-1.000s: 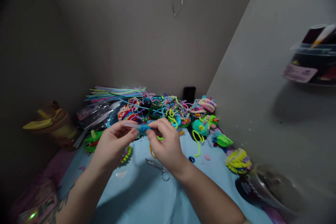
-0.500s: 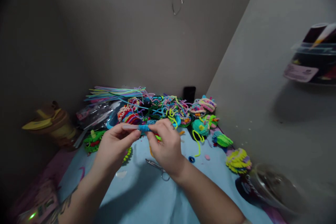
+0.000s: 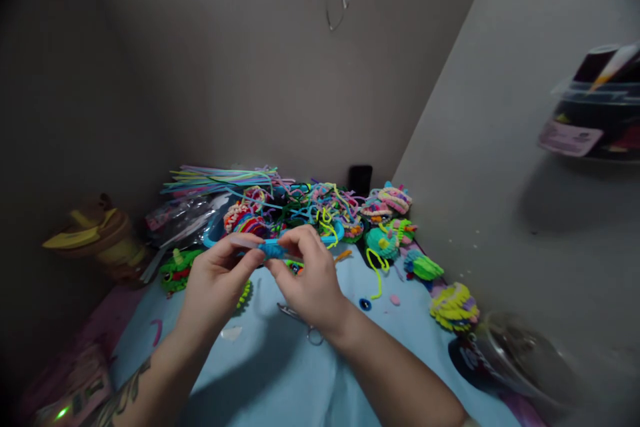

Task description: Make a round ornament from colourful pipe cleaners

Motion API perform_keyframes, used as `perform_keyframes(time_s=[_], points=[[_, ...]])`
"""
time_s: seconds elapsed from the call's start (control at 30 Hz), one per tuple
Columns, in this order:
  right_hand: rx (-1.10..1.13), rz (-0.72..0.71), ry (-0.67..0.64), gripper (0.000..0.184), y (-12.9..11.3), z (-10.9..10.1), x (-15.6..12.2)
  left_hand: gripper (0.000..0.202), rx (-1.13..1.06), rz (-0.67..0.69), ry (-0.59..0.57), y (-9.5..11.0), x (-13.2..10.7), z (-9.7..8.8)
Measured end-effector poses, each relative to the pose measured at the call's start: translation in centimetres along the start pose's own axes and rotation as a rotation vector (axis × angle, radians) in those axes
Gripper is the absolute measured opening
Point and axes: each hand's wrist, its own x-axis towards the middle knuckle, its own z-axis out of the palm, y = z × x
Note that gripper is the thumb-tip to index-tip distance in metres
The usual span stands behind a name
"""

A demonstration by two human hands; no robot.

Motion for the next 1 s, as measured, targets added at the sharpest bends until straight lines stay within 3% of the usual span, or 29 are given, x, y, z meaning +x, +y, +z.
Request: perform_keyframes(time_s=[0.13,0.27,0.53,0.7,1.0], points=[[0.066,0.006,-0.147,0.016,0.0,-0.6,0.4,0.006,0.031,0.066,-0.006,-0.1,0.1,-0.2],[0.029,-0.067,-0.175,0.012,0.0,-0.8,0.6,0.009,0.064,0.115,-0.031,-0.4,0.1,-0.3],[0.092,0.086,-0.213,0.022,0.3,-1.4,1.1,0.012,0.191,0.113,-0.01,-0.4,0.2,-0.5],[0.073,0.119,-0.178,0.019,0.4,-1.2,1.0,0.014,0.129,0.014,-0.036,0.1,0.3,-0.7],[-0.017,0.053,-0.056,0.006,0.5,-0.7,0.5,0.014,-0.064,-0.127,-0.075,0.3,0.2,-0.1]])
